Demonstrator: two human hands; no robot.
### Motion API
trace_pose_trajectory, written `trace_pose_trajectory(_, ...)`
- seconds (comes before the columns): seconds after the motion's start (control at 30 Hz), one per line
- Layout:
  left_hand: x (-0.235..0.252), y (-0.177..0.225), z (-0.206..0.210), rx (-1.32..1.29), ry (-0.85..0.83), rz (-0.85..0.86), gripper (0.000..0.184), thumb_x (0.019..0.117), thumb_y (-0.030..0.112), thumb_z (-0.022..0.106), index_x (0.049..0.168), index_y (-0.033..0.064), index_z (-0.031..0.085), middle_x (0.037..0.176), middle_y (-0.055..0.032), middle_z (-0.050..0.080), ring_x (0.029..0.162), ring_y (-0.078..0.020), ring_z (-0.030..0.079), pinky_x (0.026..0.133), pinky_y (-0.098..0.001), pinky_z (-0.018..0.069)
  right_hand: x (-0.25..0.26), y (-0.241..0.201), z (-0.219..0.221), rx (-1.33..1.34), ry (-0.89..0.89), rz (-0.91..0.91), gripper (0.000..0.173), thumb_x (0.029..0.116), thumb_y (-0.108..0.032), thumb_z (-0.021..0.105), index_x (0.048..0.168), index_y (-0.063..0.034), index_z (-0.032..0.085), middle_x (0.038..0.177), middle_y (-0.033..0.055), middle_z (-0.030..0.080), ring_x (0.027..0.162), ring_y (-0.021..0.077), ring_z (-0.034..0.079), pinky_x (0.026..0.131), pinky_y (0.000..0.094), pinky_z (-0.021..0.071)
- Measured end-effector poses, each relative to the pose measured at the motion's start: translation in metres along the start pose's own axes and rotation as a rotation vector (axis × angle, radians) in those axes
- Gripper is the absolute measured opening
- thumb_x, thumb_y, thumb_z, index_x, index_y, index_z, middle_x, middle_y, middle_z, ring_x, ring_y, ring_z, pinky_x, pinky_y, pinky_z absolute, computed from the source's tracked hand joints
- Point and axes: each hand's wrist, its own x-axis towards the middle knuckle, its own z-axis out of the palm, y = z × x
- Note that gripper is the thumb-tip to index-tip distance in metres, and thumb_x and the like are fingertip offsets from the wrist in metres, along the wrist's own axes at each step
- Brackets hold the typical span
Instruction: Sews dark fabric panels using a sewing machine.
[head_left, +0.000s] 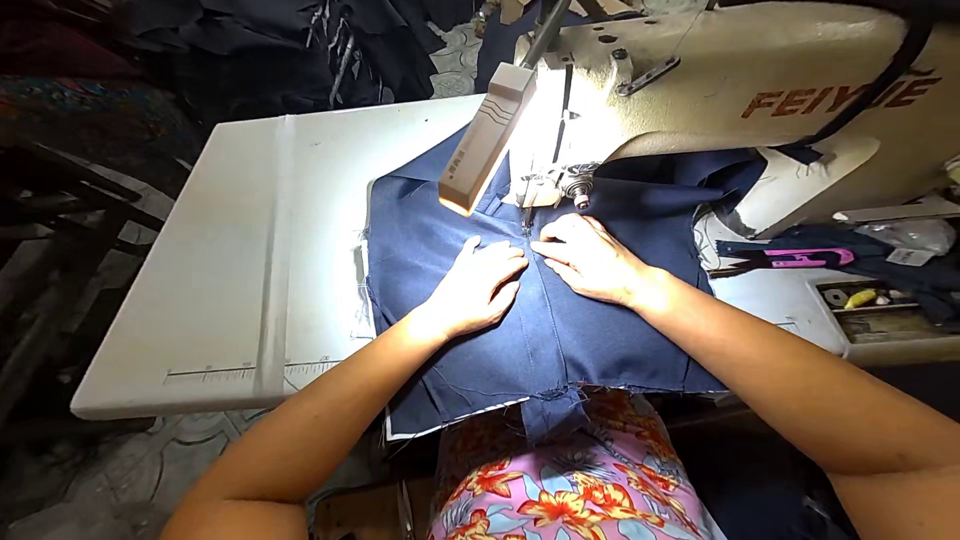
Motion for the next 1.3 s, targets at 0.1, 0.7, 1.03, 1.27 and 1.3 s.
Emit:
trace_pose_trajectory(0.1, -0.001, 0.000, -0.001, -0.005, 0.007, -0.022, 0.043, 0.0995, 0.024, 0.045, 0.128, 0.0034, 0.070, 0.137, -0.0137, 0.066, 0.136, -0.0319, 0.056, 0.116, -0.0662, 0.0273, -0.003, 0.004, -0.003, 0.064, -0.012, -0.050, 0.034, 0.1007, -0.016, 0.050, 0.121, -0.0079, 0.076, 0.119, 0.0169, 0.069, 0.121, 0.0374, 0.060, 0.104, 0.0558, 0.0431)
trace_pose_trajectory(0.7, 0.005, 0.001, -0.002, 0.057, -0.075, 0.003, 0.047, 0.1012, 0.023, 0.040, 0.138, 0.0090, 0.065, 0.145, -0.0070, 0.062, 0.142, -0.0318, 0.050, 0.114, -0.0726, 0.0218, -0.020, 0.006, 0.001, 0.166, 0.048, -0.221, 0.031, 0.0954, -0.012, 0.052, 0.110, -0.0015, 0.077, 0.117, 0.0156, 0.072, 0.119, 0.0301, 0.065, 0.109, 0.0434, 0.0462)
trace_pose_trajectory(1.03, 0.007, -0.004, -0.004, 0.083, -0.071, 0.023, 0.046, 0.0999, 0.022, 0.042, 0.137, 0.0101, 0.066, 0.143, -0.0067, 0.063, 0.141, -0.0328, 0.051, 0.112, -0.0759, 0.0216, -0.016, 0.011, 0.001, 0.140, 0.042, -0.221, 0.030, 0.0949, -0.013, 0.054, 0.109, -0.0044, 0.079, 0.117, 0.0142, 0.072, 0.118, 0.0298, 0.065, 0.108, 0.0433, 0.0472)
trace_pose_trajectory(1.27, 0.016, -0.008, -0.010, 0.137, -0.119, -0.050, 0.046, 0.1015, 0.024, 0.042, 0.141, 0.0128, 0.063, 0.147, -0.0092, 0.059, 0.143, -0.0361, 0.047, 0.113, -0.0774, 0.0179, -0.007, 0.005, -0.007, 0.084, -0.076, -0.045, 0.033, 0.0957, -0.017, 0.054, 0.116, -0.0074, 0.078, 0.126, 0.0128, 0.070, 0.125, 0.0308, 0.061, 0.110, 0.0511, 0.0435)
trace_pose_trajectory(1.3, 0.016, -0.001, -0.014, 0.153, -0.136, -0.079, 0.045, 0.1015, 0.024, 0.044, 0.140, 0.0126, 0.064, 0.149, -0.0098, 0.057, 0.144, -0.0377, 0.045, 0.112, -0.0785, 0.0169, -0.006, -0.005, -0.012, 0.042, -0.129, 0.028, 0.032, 0.0972, -0.018, 0.055, 0.119, -0.0088, 0.077, 0.130, 0.0123, 0.068, 0.127, 0.0311, 0.060, 0.111, 0.0555, 0.0408)
